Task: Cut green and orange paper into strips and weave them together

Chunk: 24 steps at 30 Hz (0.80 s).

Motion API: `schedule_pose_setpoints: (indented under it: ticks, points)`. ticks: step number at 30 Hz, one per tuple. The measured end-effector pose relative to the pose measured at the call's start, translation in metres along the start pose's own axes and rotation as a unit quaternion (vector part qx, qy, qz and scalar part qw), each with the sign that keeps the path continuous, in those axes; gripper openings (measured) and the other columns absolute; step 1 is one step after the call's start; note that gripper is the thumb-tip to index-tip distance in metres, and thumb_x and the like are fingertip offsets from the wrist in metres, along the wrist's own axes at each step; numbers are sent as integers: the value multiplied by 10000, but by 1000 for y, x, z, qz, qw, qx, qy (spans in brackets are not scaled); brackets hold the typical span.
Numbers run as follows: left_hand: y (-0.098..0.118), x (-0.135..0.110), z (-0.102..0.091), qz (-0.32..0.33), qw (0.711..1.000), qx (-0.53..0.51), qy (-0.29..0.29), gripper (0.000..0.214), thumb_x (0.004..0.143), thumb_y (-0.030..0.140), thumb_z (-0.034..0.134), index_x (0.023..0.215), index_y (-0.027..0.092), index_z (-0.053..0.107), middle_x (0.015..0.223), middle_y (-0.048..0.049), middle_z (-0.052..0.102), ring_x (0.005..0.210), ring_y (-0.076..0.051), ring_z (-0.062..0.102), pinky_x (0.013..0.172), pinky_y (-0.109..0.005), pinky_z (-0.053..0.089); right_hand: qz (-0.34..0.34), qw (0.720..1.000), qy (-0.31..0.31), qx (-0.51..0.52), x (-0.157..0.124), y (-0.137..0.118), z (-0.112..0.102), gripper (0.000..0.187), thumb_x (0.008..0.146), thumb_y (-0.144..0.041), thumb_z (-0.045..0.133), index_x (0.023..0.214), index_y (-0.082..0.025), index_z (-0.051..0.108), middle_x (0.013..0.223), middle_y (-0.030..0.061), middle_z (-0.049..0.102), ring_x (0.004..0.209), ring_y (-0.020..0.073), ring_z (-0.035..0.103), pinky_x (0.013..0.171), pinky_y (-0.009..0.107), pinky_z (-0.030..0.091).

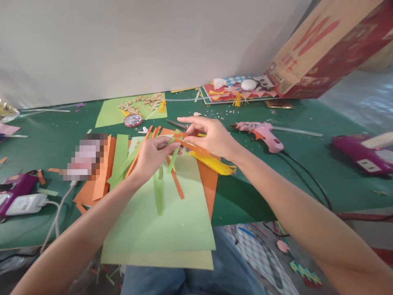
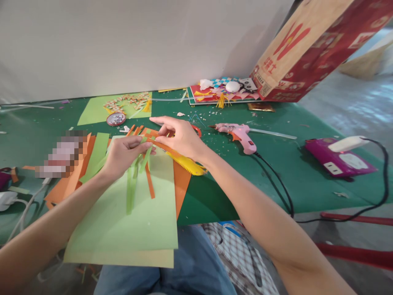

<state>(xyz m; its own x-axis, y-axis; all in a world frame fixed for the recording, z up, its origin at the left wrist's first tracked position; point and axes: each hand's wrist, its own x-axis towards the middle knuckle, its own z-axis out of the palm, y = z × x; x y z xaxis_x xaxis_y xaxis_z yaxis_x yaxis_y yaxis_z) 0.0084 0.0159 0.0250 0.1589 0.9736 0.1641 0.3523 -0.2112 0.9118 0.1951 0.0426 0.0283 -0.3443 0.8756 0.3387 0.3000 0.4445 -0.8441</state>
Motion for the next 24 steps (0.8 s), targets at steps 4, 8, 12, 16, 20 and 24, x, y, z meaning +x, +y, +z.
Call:
schedule_pose_setpoints:
  ticks: [4, 8, 12, 16, 20, 24]
  points:
    - [1, 1, -1, 10, 1000, 7, -5, 276, 786, 405, 689, 617, 187, 698, 632, -7, 683, 510, -109, 504, 465, -247, 357, 11, 999, -40, 11, -1, 0, 0, 582, 763, -252, 685, 1328, -180, 564, 827, 37, 689, 713, 155, 596, 696, 317, 511]
    - [0, 2, -1, 16, 1000, 3, -6, 297, 788, 414, 686, 606, 179, 688, 613, -12, 668, 515, -112, 508, 458, -247, 343, 11, 999, -40, 15, -1, 0, 1, 661, 744, -232, 696, 1379, -204, 516, 911, 49, 687, 756, 164, 598, 716, 321, 516]
    - [0, 2, 0, 7, 1000, -6, 1, 292, 765, 401, 708, 596, 167, 664, 626, -19, 688, 515, -112, 531, 468, -242, 355, 10, 999, -30, 0, -1, -1, 1, 656, 739, -201, 688, 1373, -169, 522, 824, 25, 669, 706, 145, 561, 694, 305, 486]
    - [0, 2, 1, -2, 999, -33, 1, 291, 733, 405, 731, 597, 163, 645, 651, -27, 711, 589, -143, 617, 521, -237, 414, 12, 999, -29, 9, -1, 0, 0, 580, 747, -173, 667, 1319, -154, 572, 757, 9, 661, 643, 124, 535, 677, 297, 469]
    - [-1, 2, 2, -12, 999, -38, 14, 255, 723, 403, 739, 657, 163, 681, 676, -31, 723, 653, -160, 650, 567, -237, 448, 13, 999, -21, 23, 0, 2, 0, 540, 737, -194, 678, 1272, -173, 609, 777, 14, 669, 677, 137, 562, 684, 304, 478]
    - [-1, 1, 1, -19, 998, -56, 13, 264, 716, 398, 749, 636, 167, 649, 679, -33, 723, 673, -171, 667, 587, -242, 461, 14, 999, -22, 32, 2, 3, -1, 519, 738, -201, 673, 1254, -166, 622, 778, 17, 661, 681, 137, 566, 674, 302, 482]
